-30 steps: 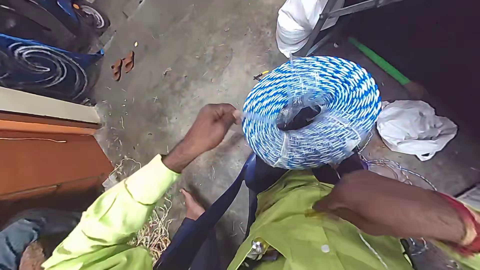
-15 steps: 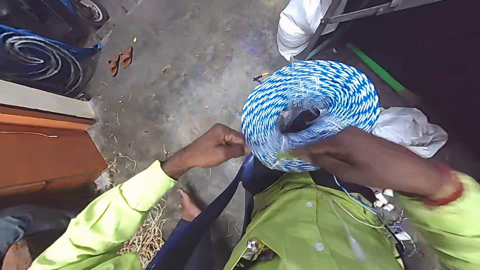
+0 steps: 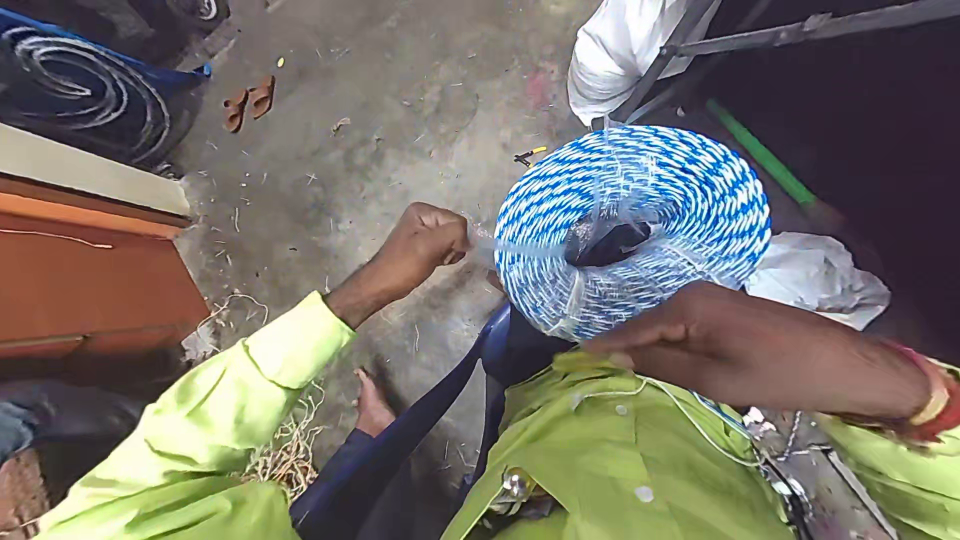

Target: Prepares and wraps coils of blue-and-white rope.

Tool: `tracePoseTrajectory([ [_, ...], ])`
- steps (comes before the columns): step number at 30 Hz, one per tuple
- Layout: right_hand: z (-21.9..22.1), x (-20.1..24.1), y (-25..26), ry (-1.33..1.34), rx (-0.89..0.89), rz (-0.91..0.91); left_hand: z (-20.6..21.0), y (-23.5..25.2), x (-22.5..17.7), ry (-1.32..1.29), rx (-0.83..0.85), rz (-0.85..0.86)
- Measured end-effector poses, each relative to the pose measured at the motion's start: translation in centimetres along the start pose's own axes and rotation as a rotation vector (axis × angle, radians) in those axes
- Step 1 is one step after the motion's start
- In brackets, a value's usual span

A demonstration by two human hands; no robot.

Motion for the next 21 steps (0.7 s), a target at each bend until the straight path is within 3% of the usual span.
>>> tracePoseTrajectory([
  [3, -3.5, -0.1, 2.1, 0.042, -0.429, 0.044, 0.9, -0.6, -0.2, -0.015, 0.08, 0.036],
  [4, -3.5, -0.3, 3.1, 0.029, -0.488, 0.06, 1.1, -0.6, -0.3, -0.02, 0.085, 0.05],
  [7, -0.3, -0.1, 3.6, -0.095, -0.396, -0.003, 1.4, -0.2, -0.5, 0.031, 0.113, 0.067],
  [9, -0.9, -0.4, 1.7, -0.099, -0.263, -0.028, 1.9, -0.3, 0.1, -0.051, 0.067, 0.062],
  [12, -0.8, -0.7, -0.3, 0.121, 0.123, -0.085, -0.8, 0.3, 1.2, -0.169, -0.19, -0.005],
  [14, -0.4, -0.7, 0.0, 0.291, 0.161, -0.071, -2.7, 0.0, 1.6, -0.118, -0.256, -0.039],
  [17, -0.9, -2.6, 2.0, 0.684, -0.081, 0.0, -1.2, -0.7, 0.8, 0.281, 0.016, -0.014],
  [19, 0.5, -3.4, 3.2, 0.897, -0.047, 0.001, -0.3, -0.8, 0.3, 0.703, 0.145, -0.056],
  [21, 2.5, -3.4, 3.5, 1.059, 0.058, -0.005, 0.2, -0.8, 0.6, 0.814, 0.196, -0.103],
])
Point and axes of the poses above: each hand's wrist, its own y-axis towards the middle knuckle, its own z-axis out of the palm, x = y × z, the point moved 10 cm from there along y, towards the middle knuckle, and after that the axes turned 15 degrees about z, right-handed, at the moved point
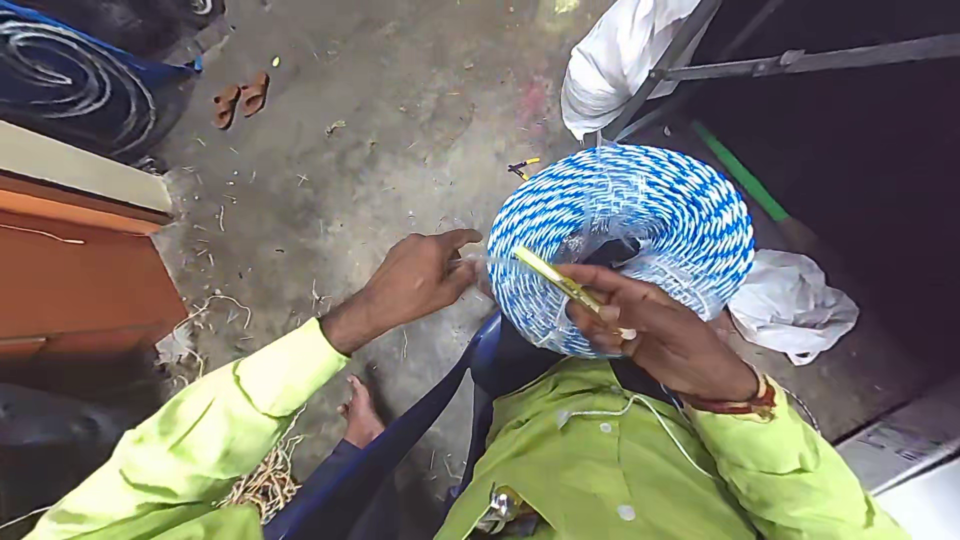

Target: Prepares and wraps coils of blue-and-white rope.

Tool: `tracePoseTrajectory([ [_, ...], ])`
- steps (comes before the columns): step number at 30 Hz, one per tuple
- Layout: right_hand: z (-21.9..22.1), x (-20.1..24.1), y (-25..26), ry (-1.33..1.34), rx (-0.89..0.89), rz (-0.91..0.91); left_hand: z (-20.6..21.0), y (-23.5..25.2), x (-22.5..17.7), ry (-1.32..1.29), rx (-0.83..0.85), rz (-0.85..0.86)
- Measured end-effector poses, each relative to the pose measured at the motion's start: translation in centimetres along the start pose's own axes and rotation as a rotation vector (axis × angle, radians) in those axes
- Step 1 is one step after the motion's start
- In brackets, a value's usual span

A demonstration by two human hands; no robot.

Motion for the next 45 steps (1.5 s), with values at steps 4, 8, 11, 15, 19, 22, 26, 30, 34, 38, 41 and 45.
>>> tracePoseTrajectory([
  [4, 0.6, -0.6, -0.8, 0.052, 0.032, -0.06, 1.0, 0.1, 0.4, -0.14, 0.022, -0.047],
  [8, 0.2, -0.5, -1.3, 0.052, -0.002, -0.101, 2.8, 0.2, 0.6, -0.145, 0.143, -0.057],
  [11, 0.1, -0.8, -1.6, 0.102, 0.0, -0.091, 3.5, 0.1, 0.4, -0.104, 0.245, -0.055],
  [15, -1.4, -1.5, -2.5, 0.187, -0.114, -0.113, 1.9, 0.5, -1.8, -0.166, 0.236, 0.068],
  [19, -3.1, -1.2, -3.2, 0.148, -0.214, -0.186, -2.6, 1.7, -6.7, -0.475, 0.099, 0.328],
  [22, -4.4, -0.9, -3.3, 0.039, -0.352, -0.211, -1.0, 3.2, -6.1, -0.735, -0.003, 0.273],
  [26, -4.6, -0.2, -3.6, -0.319, -0.497, -0.206, 3.9, 4.2, -4.3, -0.089, 0.117, 0.163],
  [30, -2.5, 0.2, -4.5, -0.883, -0.622, -0.177, 5.3, 3.1, -5.9, 0.102, 0.05, 0.198],
  [34, -0.3, 1.6, -6.6, -0.998, -0.741, -0.32, 4.6, 3.0, -4.6, -0.052, -0.016, 0.108],
  [38, 0.6, 3.1, -9.8, -0.893, -0.838, -0.542, 5.1, 4.1, -0.2, -0.821, 0.043, -0.441],
  [41, 0.4, 3.1, -10.5, -0.856, -0.823, -0.575, 3.2, 5.1, 1.0, -1.158, -0.014, -0.557],
  [45, -1.4, 2.1, -8.4, -0.877, -0.816, -0.455, 1.5, 6.0, 0.5, -1.102, 0.038, -0.432],
])
Point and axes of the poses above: each hand's wrist, its own y-axis towards the middle knuckle, its own z-axis out of the palm, x = y × z, the point moved 10 cm from there along y, towards the middle knuckle, and after that the axes turned 15 degrees about z, right-handed, at the moved point
